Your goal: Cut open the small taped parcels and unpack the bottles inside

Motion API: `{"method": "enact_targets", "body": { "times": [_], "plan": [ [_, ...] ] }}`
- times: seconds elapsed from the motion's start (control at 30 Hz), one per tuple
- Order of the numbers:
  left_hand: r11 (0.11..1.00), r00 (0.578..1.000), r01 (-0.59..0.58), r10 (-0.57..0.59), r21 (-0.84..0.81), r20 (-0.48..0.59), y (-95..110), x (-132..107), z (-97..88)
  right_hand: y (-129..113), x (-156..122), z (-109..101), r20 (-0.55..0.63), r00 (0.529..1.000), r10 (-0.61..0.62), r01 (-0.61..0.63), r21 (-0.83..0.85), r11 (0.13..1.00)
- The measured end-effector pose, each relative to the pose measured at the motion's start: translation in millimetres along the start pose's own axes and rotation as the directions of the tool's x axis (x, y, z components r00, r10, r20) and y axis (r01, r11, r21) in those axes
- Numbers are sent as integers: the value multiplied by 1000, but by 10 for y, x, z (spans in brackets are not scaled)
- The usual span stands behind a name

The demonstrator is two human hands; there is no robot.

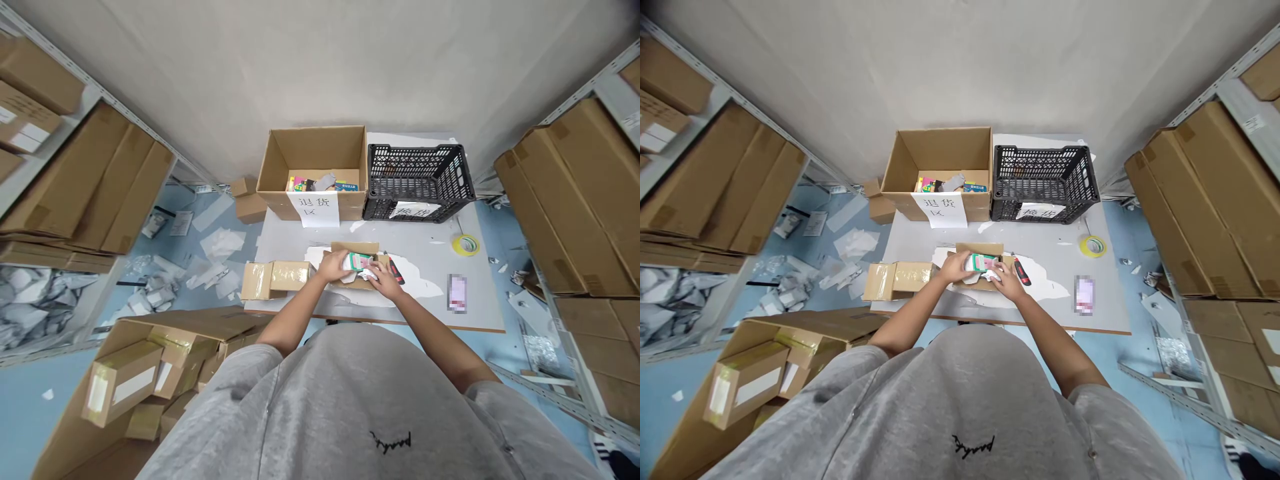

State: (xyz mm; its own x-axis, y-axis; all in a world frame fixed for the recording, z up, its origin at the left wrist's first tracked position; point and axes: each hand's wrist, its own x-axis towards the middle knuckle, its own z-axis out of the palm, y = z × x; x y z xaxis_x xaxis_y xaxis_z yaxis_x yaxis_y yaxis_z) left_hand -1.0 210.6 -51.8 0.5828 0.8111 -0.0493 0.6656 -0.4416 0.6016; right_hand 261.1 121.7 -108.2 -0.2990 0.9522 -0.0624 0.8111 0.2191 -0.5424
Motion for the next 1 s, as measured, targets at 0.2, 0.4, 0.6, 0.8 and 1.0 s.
{"method": "enact_targets", "body": {
  "times": [0.2,0.4,0.6,0.8,1.0],
  "plan": [
    [986,991,32,-53,-164,-125,-37,22,-192,-46,113,-13,26,996,85,-85,-10,996],
    [928,956,71,-169,-367,-242,-268,-90,-430,-67,180,-49,35,986,163,-164,30,986],
    [803,909,-33,-224,-596,-351,-372,-132,-531,-48,219,-31,20,987,157,-158,44,986],
    [734,886,-52,-279,-677,-371,-356,-94,-382,1,239,-67,-104,981,165,-168,-24,985],
    [747,884,-103,-235,-657,-404,-275,6,-234,-70,277,-20,4,979,203,-203,46,978]
  ]
}}
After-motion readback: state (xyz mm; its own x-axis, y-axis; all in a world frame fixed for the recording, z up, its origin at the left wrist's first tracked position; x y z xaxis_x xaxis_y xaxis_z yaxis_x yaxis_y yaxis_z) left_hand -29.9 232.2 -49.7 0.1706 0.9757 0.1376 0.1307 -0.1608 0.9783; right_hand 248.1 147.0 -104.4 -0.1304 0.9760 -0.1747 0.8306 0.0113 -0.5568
